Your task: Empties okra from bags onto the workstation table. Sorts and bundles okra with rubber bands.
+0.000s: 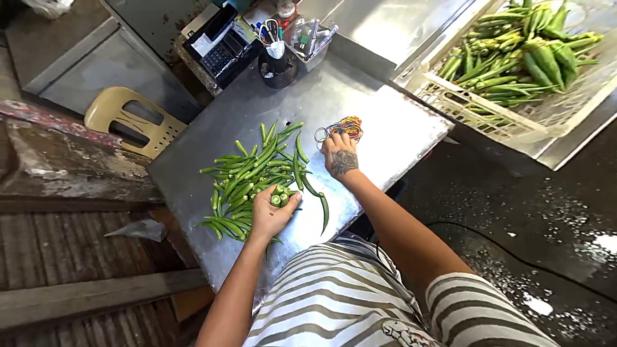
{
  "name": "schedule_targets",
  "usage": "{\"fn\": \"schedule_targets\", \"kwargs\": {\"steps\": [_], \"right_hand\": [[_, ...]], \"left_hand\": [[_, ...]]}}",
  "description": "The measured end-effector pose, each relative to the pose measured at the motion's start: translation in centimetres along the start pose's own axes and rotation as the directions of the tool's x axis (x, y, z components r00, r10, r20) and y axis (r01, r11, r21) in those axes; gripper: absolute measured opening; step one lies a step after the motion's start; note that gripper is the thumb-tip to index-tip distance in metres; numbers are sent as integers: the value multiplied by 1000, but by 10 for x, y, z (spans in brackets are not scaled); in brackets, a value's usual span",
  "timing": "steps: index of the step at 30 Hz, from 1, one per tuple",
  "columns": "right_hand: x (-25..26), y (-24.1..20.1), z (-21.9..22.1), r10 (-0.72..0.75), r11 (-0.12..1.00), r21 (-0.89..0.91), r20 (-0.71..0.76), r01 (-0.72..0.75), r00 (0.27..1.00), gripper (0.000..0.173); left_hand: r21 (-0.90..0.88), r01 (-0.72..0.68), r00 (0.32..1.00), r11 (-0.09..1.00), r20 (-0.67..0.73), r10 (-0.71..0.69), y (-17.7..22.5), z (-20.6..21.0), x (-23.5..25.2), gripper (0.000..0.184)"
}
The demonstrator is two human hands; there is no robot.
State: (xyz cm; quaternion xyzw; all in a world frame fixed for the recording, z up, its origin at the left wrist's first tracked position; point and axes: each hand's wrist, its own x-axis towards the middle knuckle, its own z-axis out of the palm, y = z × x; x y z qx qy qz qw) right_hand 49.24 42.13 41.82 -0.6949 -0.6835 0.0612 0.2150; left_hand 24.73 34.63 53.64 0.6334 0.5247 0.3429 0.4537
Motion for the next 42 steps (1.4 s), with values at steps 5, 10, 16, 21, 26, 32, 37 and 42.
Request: {"fn": "schedule_targets", "kwargs": {"steps": [5,10,16,21,26,32,37,42], "right_hand": [[1,12,4,57,998,-28,-65,-59,996,18],[6,16,8,-9,997,-71,-69,4,998,17],[3,18,5,-150,971,-178,80,162,985,26],[-14,16,-48,118,672,705,198,-225,973,24],[-32,15,-98,262,256,965,-13,-56,965,9],[-58,14,-187,339,-37,977,-188,212,922,28],[-68,17,-199,236,95,930,-366,354,900,21],[-81,-12,-159,-12,462,870,-187,171,982,36]], "left_hand": [[7,-40,999,999,-4,40,-6,2,-3,17],[-3,-41,999,999,34,41,-4,6,-5,16],[-38,-42,999,998,3,42,-10,0,-10,17],[-37,-15,999,999,-38,14,-14,-6,-15,18],[-40,27,999,999,-38,-28,-19,0,-18,19],[-24,-10,1000,1000,-9,10,-13,12,-13,24],[-23,25,998,999,57,-24,-8,20,-5,21],[85,32,989,996,144,-44,7,30,2,21]]}}
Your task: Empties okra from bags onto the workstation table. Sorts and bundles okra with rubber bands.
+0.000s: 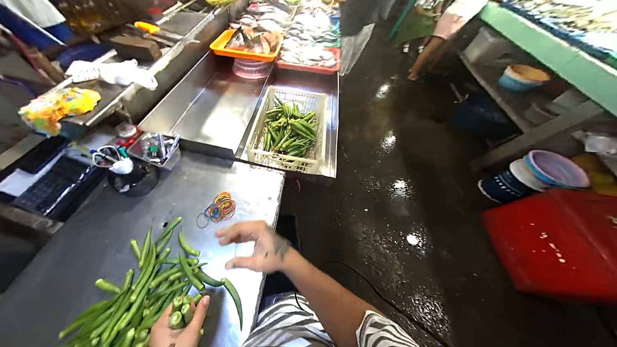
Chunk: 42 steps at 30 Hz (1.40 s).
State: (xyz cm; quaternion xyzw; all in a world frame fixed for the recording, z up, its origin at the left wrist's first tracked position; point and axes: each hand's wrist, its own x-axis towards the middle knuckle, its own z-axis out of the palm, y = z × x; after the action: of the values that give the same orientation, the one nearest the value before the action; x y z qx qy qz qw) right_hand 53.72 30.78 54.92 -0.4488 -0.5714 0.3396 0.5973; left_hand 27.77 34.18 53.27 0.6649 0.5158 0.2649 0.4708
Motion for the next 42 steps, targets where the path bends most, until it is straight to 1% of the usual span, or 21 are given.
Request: {"fn": "schedule_targets", "kwargs": {"steps": [4,8,11,12,14,16,18,19,21,22,24,25,26,27,29,31,33,35,37,39,42], "right_hand": [[-2,5,46,-99,976,-147,363,162,926,49],[9,-11,60,130,949,-307,591,74,796,54],[10,-14,59,272,922,-387,652,3,708,61],[8,-12,57,307,920,-389,659,-38,686,59],[1,-9,46,300,947,-298,673,-123,676,39],[-6,-12,29,172,974,-28,740,-225,650,25],[-14,-14,21,-122,890,385,716,-243,687,28],[-14,-14,23,-213,804,543,645,-243,734,30],[-18,-8,37,-159,636,730,443,-252,882,38],[-19,-3,46,-77,518,808,372,-281,925,41],[-15,-1,63,3,346,892,309,-291,951,50],[-13,-4,69,11,354,893,295,-279,956,53],[-11,-9,74,10,433,862,287,-263,958,56],[-9,-13,77,-8,569,790,286,-230,958,58],[-2,-19,79,-68,813,573,270,-104,960,57],[5,-22,80,-80,916,402,229,-20,970,43],[7,-22,82,-57,976,218,236,4,970,38],[7,-18,83,-14,996,83,279,-10,960,41],[8,-12,77,6,988,145,322,-56,947,40],[9,-8,70,-57,984,179,407,-19,911,40],[12,-9,70,-100,995,67,550,76,829,31]], "left_hand": [[324,-39,995,945,97,8,21,4,0,32],[591,-53,983,805,173,-62,43,3,-4,44],[566,-51,977,823,200,-77,40,-4,-8,43],[500,-42,981,865,183,-58,35,-7,-9,39],[251,44,985,967,151,-84,28,-14,-11,31],[-195,164,977,967,171,-131,23,-11,-13,20],[-600,267,959,754,241,-148,27,-4,-21,15],[-716,265,960,646,258,-109,29,0,-24,12],[-843,144,981,518,190,36,30,7,-22,14],[-855,38,989,516,106,104,31,10,-18,18],[-755,-198,975,625,-85,207,37,13,-9,22],[-650,-295,954,700,-158,256,40,11,-6,22],[-518,-367,930,773,-201,307,41,7,-5,21],[-385,-383,922,839,-211,324,43,3,-7,21],[-70,-331,934,941,-168,316,48,-7,-8,27],[275,-282,941,919,-108,321,48,-11,-11,38],[487,-214,963,847,-39,266,52,-12,-14,37],[593,-168,981,788,24,192,57,-12,-17,33],[610,-135,988,781,26,151,57,-11,-19,35],[570,-67,998,819,29,61,57,-14,-20,54],[498,-57,998,865,52,36,50,-15,-19,81]]}}
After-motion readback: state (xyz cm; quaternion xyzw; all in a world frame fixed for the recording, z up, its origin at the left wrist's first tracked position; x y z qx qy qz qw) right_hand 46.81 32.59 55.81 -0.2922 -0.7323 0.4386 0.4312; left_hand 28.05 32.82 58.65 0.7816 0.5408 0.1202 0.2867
